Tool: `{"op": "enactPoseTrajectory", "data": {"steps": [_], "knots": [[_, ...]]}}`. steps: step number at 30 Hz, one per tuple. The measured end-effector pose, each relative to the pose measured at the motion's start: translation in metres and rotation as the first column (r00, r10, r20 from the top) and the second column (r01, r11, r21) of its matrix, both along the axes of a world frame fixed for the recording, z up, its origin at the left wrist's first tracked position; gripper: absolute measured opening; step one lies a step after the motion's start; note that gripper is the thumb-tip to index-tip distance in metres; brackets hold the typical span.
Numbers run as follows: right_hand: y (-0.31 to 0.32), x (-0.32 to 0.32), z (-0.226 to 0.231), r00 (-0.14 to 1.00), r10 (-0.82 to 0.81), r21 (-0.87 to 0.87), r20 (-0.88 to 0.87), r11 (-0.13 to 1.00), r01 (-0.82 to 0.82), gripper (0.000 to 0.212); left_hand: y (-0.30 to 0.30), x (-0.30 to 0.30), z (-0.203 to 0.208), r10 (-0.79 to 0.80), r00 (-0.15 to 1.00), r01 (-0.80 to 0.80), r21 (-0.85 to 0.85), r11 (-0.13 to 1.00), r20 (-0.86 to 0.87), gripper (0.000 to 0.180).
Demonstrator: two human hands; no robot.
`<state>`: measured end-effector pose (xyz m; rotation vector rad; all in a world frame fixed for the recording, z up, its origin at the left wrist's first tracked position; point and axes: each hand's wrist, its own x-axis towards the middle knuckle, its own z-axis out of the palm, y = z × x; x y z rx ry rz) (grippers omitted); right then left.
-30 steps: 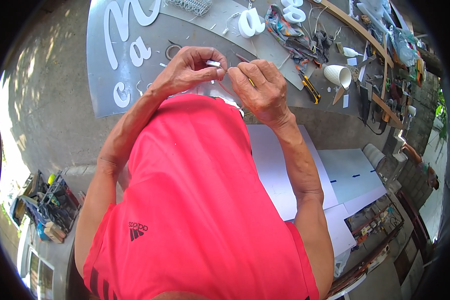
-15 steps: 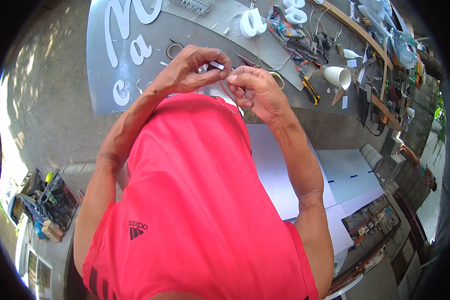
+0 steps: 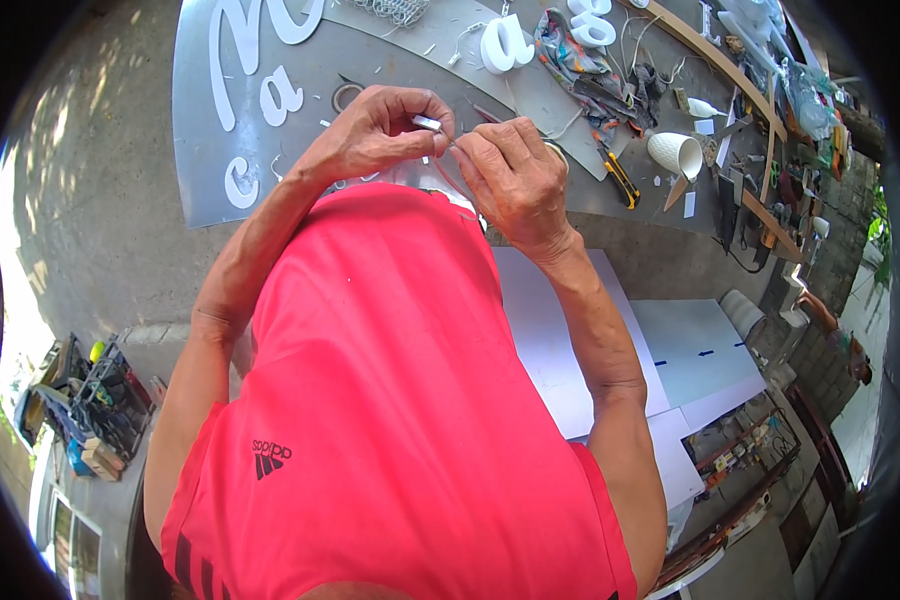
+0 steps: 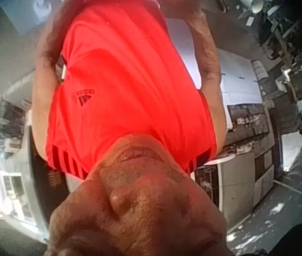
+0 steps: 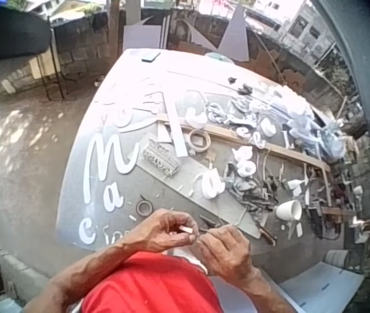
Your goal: Connecting wires and assembling components for sign letters on a work table.
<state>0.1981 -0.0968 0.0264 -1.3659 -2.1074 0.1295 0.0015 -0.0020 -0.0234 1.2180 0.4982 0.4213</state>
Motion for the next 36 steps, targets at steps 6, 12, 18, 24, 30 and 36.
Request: {"op": "enactPoseTrajectory", "data": {"steps": [6, 12, 18, 24, 30, 36], "knots": [[-0.007, -0.003, 0.005, 0.765, -0.340, -0.574, -0.547, 0.817, -0.048, 0.012, -0.005, 0.005, 0.007, 0.053, 0.999, -0.049, 0.208, 0.977, -0.012, 0.022], [-0.008, -0.008, 0.011, 0.662, -0.534, -0.723, -0.526, 0.691, -0.017, 0.017, 0.001, -0.002, 0.009, 0.005, 0.999, -0.007, -0.063, 0.998, -0.039, 0.018], [0.000, -0.004, -0.003, 0.997, -0.034, -0.009, -0.072, 0.999, 0.034, 0.025, 0.003, -0.001, 0.009, -0.017, 1.000, 0.019, -0.126, 0.992, 0.016, 0.023], [-0.001, -0.006, -0.001, 0.999, -0.004, 0.027, -0.052, 1.000, 0.006, 0.016, 0.002, -0.001, 0.003, -0.025, 0.999, 0.025, -0.009, 1.000, -0.020, 0.024], [-0.007, 0.006, 0.000, 0.199, -0.810, -0.749, -0.552, 0.377, -0.544, 0.024, 0.002, -0.001, 0.020, -0.021, 0.999, 0.020, -0.027, 0.999, -0.035, 0.020], [0.000, -0.002, 0.003, 0.931, -0.228, -0.339, -0.284, 0.932, 0.125, 0.033, 0.003, -0.002, 0.009, 0.018, 0.999, -0.009, -0.179, 0.984, 0.049, 0.020]]}}
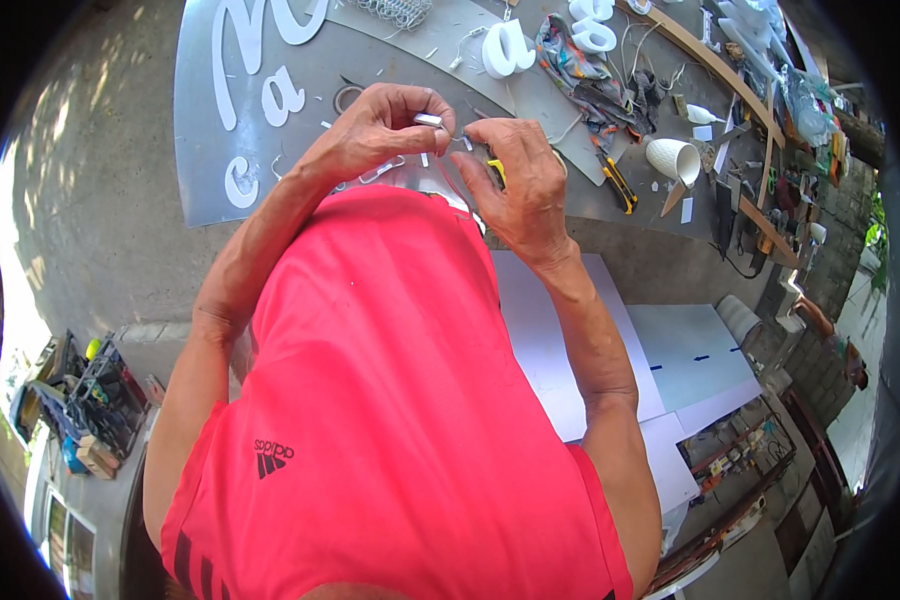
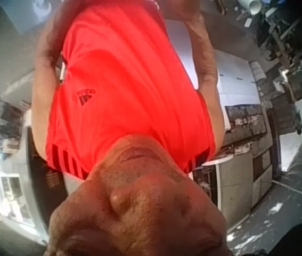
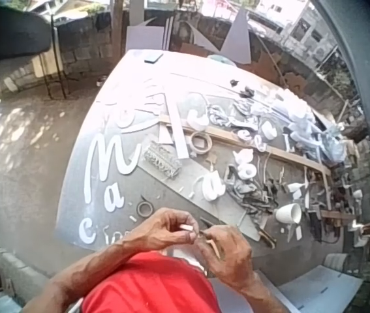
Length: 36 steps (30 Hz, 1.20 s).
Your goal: Connecting wires and assembling components for sign letters on a work table.
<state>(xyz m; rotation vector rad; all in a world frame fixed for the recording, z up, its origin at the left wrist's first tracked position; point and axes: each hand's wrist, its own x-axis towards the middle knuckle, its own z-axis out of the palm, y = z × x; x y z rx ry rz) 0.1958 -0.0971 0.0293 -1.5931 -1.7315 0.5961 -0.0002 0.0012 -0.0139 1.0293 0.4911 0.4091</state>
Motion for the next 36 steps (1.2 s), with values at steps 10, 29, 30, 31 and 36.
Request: {"op": "enactPoseTrajectory", "data": {"steps": [10, 29, 30, 31, 36], "knots": [[-0.011, -0.007, 0.012, 0.993, -0.039, -0.281, -0.114, 0.960, 0.005, 0.012, -0.001, 0.002, -0.005, -0.067, 0.996, 0.077, 0.180, 0.981, -0.059, 0.022], [-0.001, -0.003, -0.003, 0.972, 0.102, 0.268, 0.213, 0.950, -0.159, 0.018, 0.001, 0.003, 0.001, -0.039, 0.999, 0.039, 0.004, 0.999, 0.012, 0.020], [-0.001, -0.003, -0.002, 0.984, 0.116, 0.225, 0.138, 0.964, -0.145, 0.013, 0.000, 0.002, 0.003, -0.048, 0.999, 0.048, 0.019, 0.999, 0.004, 0.020], [-0.004, -0.002, 0.000, 0.984, 0.115, 0.225, 0.139, 0.964, -0.145, 0.013, 0.000, 0.002, 0.005, -0.058, 0.998, 0.058, 0.035, 0.998, -0.004, 0.020], [-0.004, 0.001, 0.006, 0.515, -0.439, -0.589, -0.736, 0.790, -0.169, 0.013, 0.001, 0.004, 0.000, -0.044, 0.999, 0.044, 0.002, 0.999, 0.008, 0.020]]}}
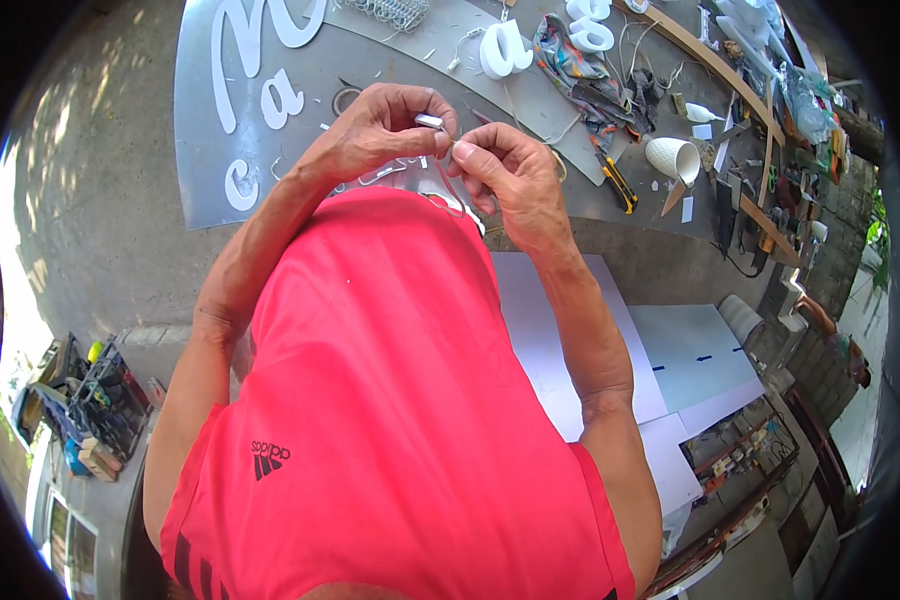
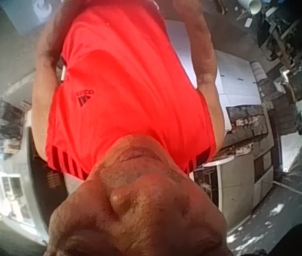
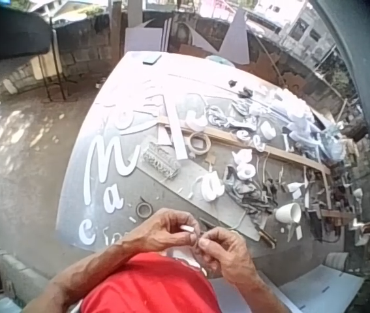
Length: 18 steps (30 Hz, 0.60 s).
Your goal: Connecting wires and assembling components for sign letters on a work table.
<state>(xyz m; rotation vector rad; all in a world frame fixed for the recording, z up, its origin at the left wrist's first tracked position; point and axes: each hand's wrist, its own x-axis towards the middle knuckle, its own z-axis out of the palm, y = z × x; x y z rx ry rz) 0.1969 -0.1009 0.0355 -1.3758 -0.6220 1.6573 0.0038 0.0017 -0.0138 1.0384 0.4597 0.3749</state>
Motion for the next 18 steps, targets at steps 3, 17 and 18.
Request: {"op": "enactPoseTrajectory", "data": {"steps": [3, 17, 18], "knots": [[-0.005, -0.007, -0.007, 0.903, -0.035, 0.239, 0.428, 0.968, -0.076, 0.014, 0.000, -0.002, 0.001, 0.022, 1.000, -0.022, -0.032, 0.999, 0.017, 0.019], [0.009, -0.001, -0.013, 0.321, -0.467, 0.543, 0.824, 0.491, -0.681, 0.031, 0.002, -0.003, 0.000, 0.017, 1.000, -0.017, -0.084, 0.996, -0.003, 0.019], [0.009, -0.002, -0.014, 0.333, -0.461, 0.551, 0.823, 0.502, -0.667, 0.030, 0.001, -0.003, 0.000, 0.024, 1.000, -0.022, -0.094, 0.995, 0.013, 0.019]]}}
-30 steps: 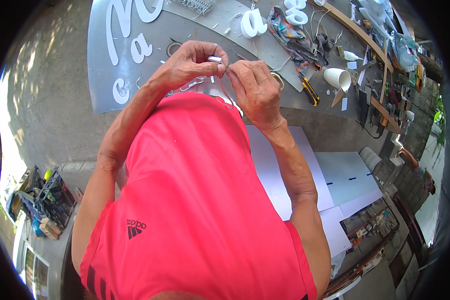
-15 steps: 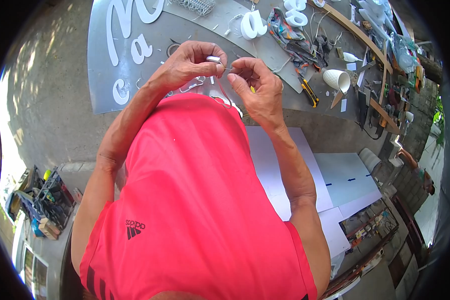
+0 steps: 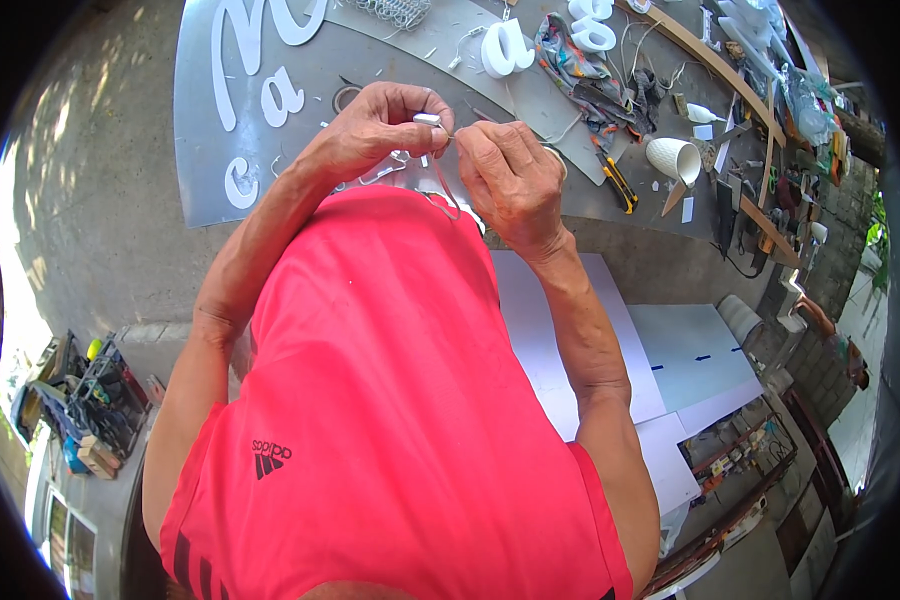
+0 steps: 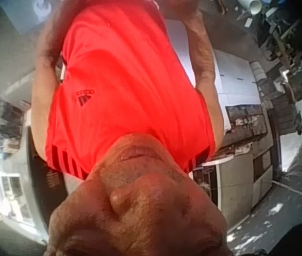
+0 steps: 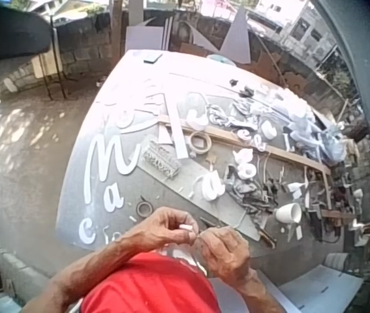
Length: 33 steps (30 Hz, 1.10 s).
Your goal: Connecting wires and assembling components for sign letters on a work table.
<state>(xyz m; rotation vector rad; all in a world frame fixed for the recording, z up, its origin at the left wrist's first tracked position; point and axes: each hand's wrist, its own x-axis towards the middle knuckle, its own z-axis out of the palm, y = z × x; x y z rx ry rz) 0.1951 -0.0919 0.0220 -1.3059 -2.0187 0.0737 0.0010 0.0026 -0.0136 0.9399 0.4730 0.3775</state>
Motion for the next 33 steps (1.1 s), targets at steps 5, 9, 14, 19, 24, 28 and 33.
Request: {"op": "enactPoseTrajectory", "data": {"steps": [5, 9, 14, 19, 24, 28, 33], "knots": [[-0.002, -0.005, 0.003, 0.995, -0.035, -0.060, -0.095, 0.998, 0.030, 0.028, -0.001, 0.000, 0.003, -0.006, 1.000, 0.006, 0.010, 1.000, -0.012, 0.020], [-0.007, -0.012, 0.009, 0.972, -0.166, -0.189, -0.163, 0.973, 0.135, 0.022, -0.004, 0.004, 0.004, 0.026, 0.999, -0.027, 0.016, 1.000, 0.023, 0.018], [-0.011, -0.023, 0.009, 0.912, -0.353, -0.288, -0.210, 0.914, 0.287, 0.015, -0.003, 0.007, 0.006, 0.039, 0.999, -0.039, 0.016, 0.999, 0.027, 0.017], [-0.003, -0.007, 0.021, 0.851, -0.314, -0.499, -0.421, 0.864, 0.072, 0.013, 0.000, 0.004, 0.001, 0.055, 0.994, -0.045, -0.105, 0.993, 0.093, 0.017], [0.003, 0.006, 0.010, 0.839, -0.154, -0.442, -0.522, 0.890, -0.111, 0.017, -0.001, 0.005, -0.004, 0.058, 0.989, -0.029, -0.205, 0.978, 0.139, 0.020], [0.009, 0.009, 0.013, 0.843, -0.031, -0.390, -0.537, 0.896, -0.215, 0.019, -0.001, 0.003, -0.006, 0.020, 0.988, 0.014, -0.217, 0.976, 0.156, 0.019], [0.011, 0.012, 0.010, 0.846, -0.005, -0.374, -0.534, 0.898, -0.231, 0.019, -0.001, 0.004, -0.005, 0.011, 0.988, 0.026, -0.234, 0.972, 0.156, 0.020]]}}
